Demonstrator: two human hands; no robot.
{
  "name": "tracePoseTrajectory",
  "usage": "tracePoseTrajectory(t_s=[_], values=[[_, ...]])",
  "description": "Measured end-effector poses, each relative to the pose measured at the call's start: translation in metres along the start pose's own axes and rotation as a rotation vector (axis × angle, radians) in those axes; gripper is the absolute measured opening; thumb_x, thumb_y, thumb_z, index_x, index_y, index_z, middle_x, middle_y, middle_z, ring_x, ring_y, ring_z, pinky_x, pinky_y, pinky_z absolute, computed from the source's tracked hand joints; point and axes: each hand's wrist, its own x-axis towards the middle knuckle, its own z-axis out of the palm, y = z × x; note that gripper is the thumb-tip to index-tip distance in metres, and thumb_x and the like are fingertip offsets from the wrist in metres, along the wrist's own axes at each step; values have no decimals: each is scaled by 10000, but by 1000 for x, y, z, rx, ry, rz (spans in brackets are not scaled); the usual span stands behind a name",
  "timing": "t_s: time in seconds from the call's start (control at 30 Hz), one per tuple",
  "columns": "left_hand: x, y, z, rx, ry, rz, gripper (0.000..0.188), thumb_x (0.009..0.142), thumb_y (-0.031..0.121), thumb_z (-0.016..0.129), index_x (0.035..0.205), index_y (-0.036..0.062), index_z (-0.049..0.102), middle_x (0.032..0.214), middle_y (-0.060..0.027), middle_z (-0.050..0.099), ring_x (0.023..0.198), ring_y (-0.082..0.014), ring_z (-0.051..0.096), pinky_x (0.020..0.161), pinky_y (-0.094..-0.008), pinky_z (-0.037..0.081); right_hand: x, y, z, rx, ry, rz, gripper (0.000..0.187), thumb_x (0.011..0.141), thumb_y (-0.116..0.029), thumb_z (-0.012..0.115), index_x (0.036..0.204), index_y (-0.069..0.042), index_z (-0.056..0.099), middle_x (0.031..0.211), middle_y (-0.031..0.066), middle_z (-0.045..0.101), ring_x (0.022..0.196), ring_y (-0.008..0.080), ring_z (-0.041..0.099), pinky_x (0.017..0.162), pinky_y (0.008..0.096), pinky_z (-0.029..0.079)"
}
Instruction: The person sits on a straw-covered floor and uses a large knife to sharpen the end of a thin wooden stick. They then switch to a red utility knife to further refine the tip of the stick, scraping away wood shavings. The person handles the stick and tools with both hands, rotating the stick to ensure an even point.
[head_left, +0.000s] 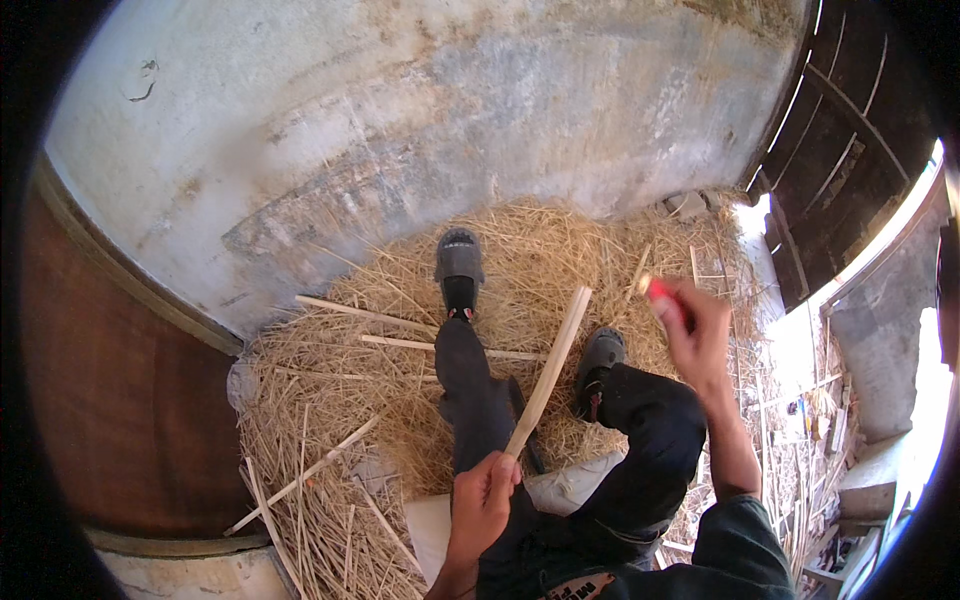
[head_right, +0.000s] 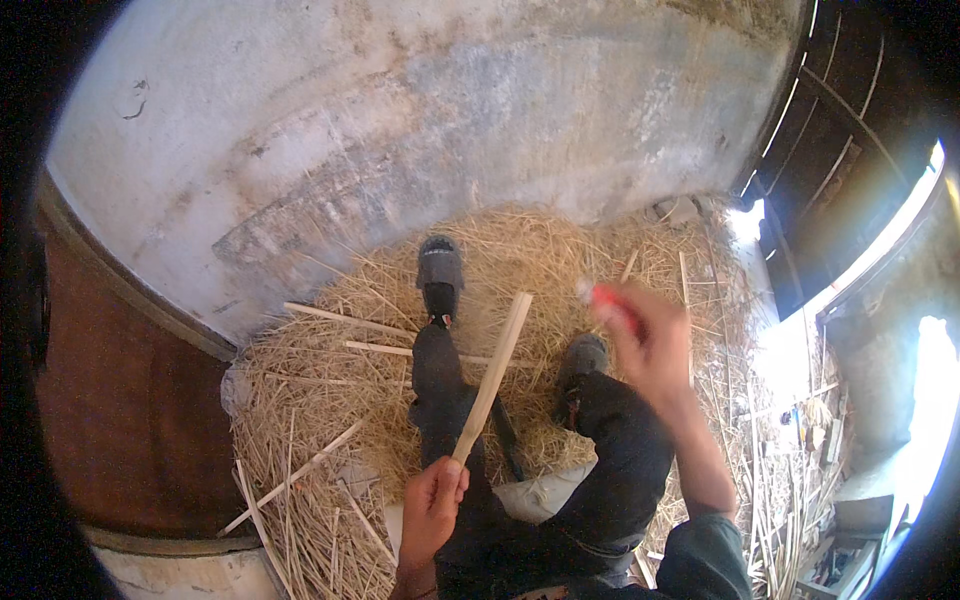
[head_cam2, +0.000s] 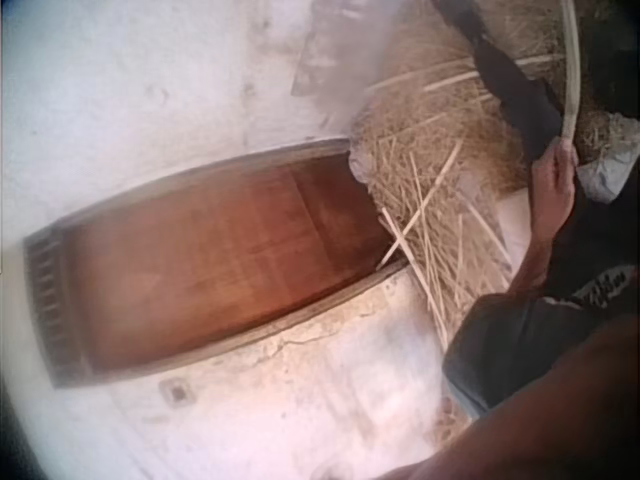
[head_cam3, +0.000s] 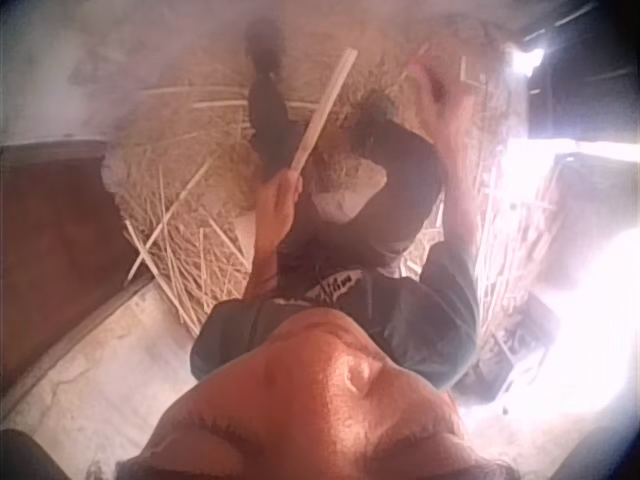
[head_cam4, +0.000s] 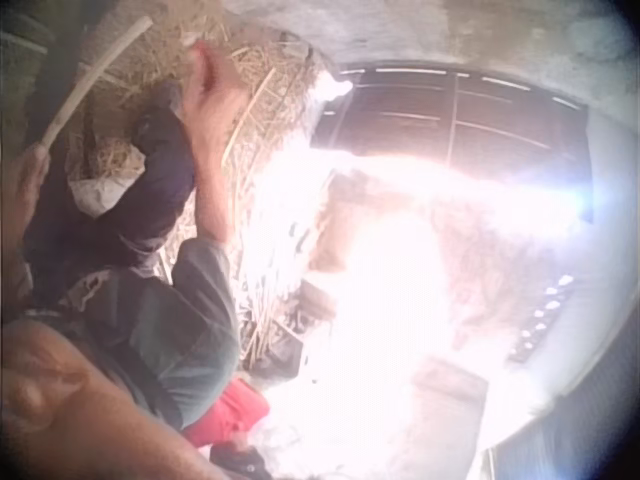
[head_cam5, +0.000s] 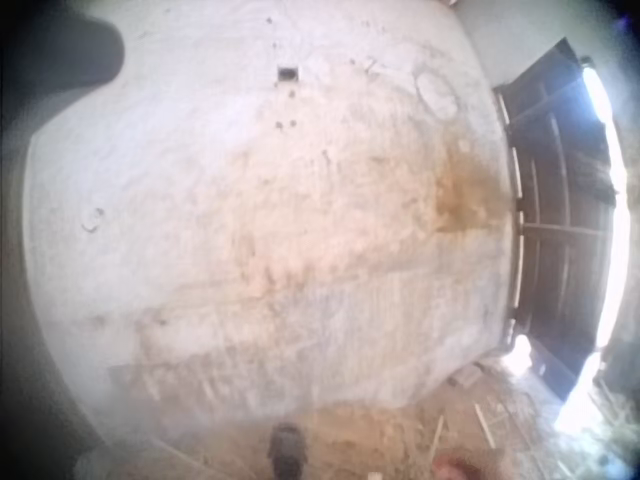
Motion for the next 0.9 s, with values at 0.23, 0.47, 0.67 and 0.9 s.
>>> tracePoseTrajectory(t_s=[0.23, 0.47, 0.67, 0.9], values=[[12, 34, 18, -3, 54, 131, 389, 1105, 307, 500, 819, 56, 583, 626, 43, 431, 576, -39, 354, 521, -264, 264, -47, -31, 36, 8, -196, -378, 248, 845, -301, 830, 1019, -139, 757, 785, 14, 689, 593, 198, 665, 522, 330, 518], [14, 37, 26, 101, 84, 185, 411, 1102, 305, 492, 789, 51, 568, 591, 24, 438, 547, -56, 380, 507, -283, 275, -50, -30, 41, -21, -137, -429, 254, 821, -321, 843, 1004, -164, 762, 730, -13, 635, 548, 176, 623, 486, 316, 486], [11, 39, 23, 109, 60, 174, 439, 1102, 323, 483, 768, 48, 560, 590, 15, 442, 546, -69, 397, 507, -293, 291, -51, -31, 39, -73, -100, -452, 265, 795, -310, 859, 988, -152, 770, 691, -6, 604, 534, 173, 616, 485, 313, 485], [-8, 21, 18, 155, -25, 98, 439, 1099, 326, 489, 778, 41, 582, 607, -7, 478, 573, -76, 443, 529, -289, 340, -14, -11, 17, 21, 180, -176, 178, 876, -183, 795, 987, -47, 770, 834, 105, 749, 630, 227, 701, 557, 345, 540]])
